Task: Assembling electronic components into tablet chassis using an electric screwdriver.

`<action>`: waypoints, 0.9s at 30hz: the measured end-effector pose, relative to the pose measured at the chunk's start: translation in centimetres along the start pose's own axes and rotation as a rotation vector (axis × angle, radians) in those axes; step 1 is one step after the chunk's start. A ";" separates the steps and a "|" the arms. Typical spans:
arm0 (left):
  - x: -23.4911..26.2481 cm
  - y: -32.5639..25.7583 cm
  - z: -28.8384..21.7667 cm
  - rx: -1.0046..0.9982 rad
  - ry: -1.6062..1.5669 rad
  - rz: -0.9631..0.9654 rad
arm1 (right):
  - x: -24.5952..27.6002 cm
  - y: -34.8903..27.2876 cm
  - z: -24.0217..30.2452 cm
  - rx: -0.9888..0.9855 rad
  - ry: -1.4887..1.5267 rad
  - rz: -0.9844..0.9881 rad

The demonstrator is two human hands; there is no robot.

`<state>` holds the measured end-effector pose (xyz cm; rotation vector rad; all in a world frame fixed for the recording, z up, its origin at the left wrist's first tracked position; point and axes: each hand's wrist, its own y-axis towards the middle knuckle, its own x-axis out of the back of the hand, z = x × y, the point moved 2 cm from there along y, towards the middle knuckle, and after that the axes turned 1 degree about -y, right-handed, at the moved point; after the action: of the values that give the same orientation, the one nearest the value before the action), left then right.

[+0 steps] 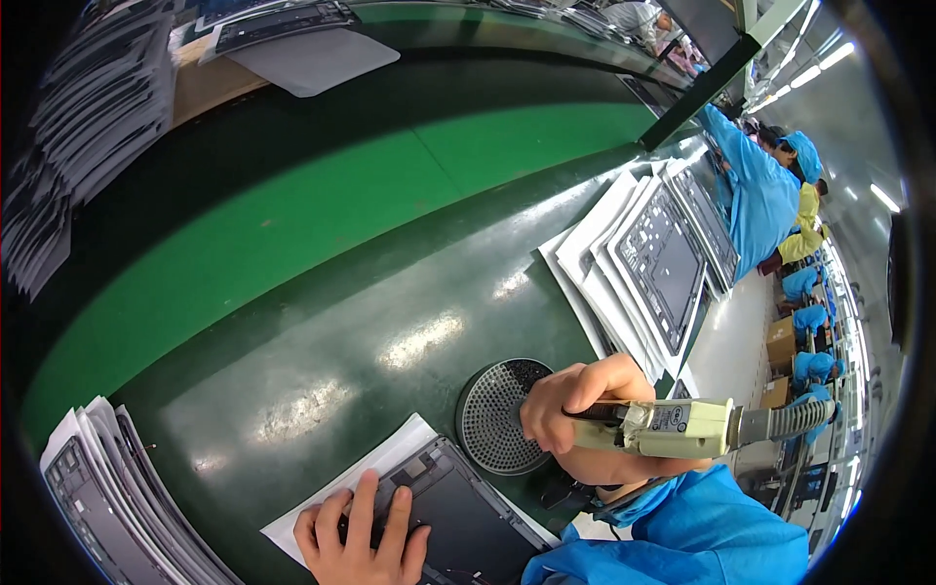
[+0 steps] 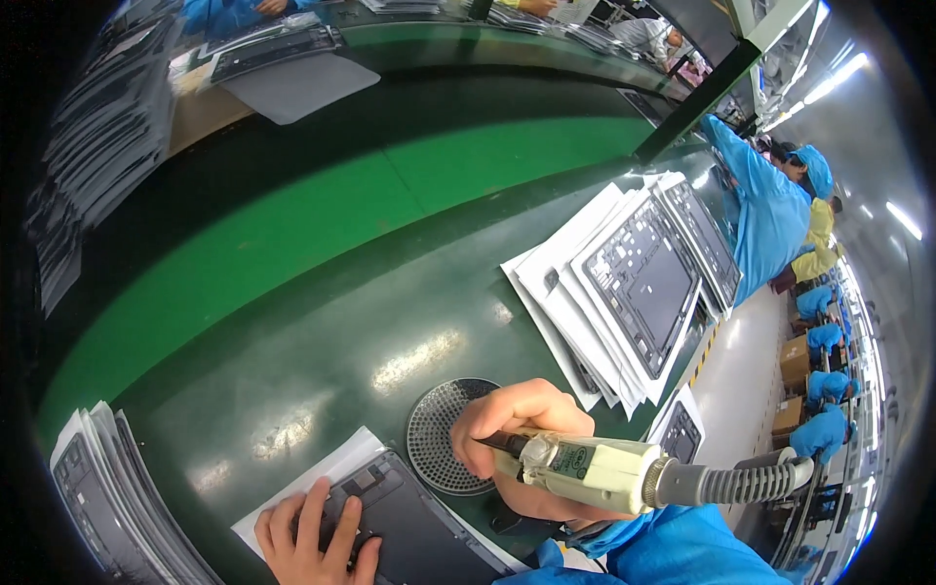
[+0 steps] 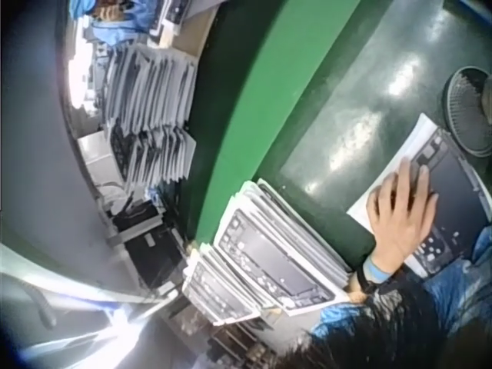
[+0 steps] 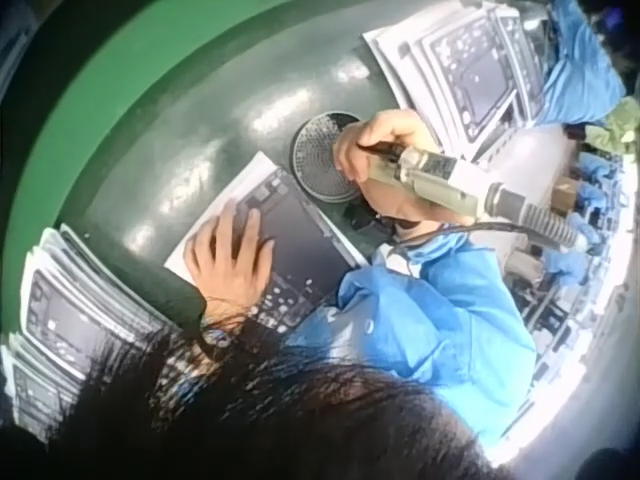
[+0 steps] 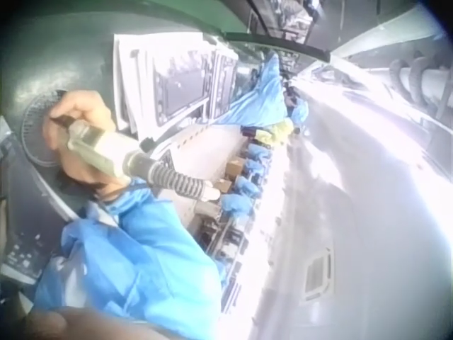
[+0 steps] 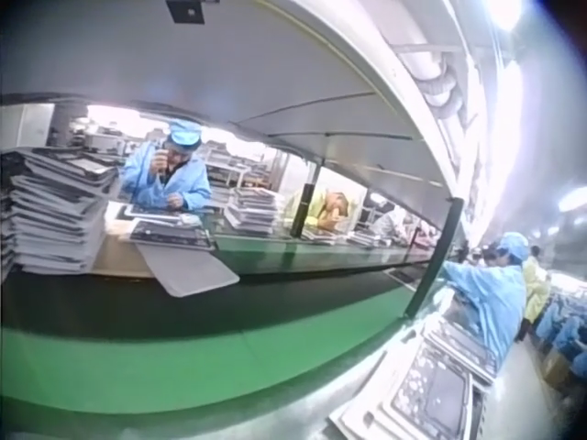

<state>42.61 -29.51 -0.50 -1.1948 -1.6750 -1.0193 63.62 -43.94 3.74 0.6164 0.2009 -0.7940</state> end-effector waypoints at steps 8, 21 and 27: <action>0.0 0.0 0.0 0.008 -0.017 0.028 | 0.3 0.4 -0.1 -0.049 -0.055 0.036; 1.5 1.0 -0.7 -0.006 -0.059 -0.103 | 0.0 -0.1 0.3 -0.098 -0.076 0.030; 1.2 0.9 -0.6 -0.012 -0.062 -0.078 | -0.1 0.0 0.2 -0.110 -0.054 0.037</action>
<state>43.35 -29.54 0.92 -1.1879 -1.7777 -1.0509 63.54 -43.97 4.01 0.4927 0.1817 -0.7580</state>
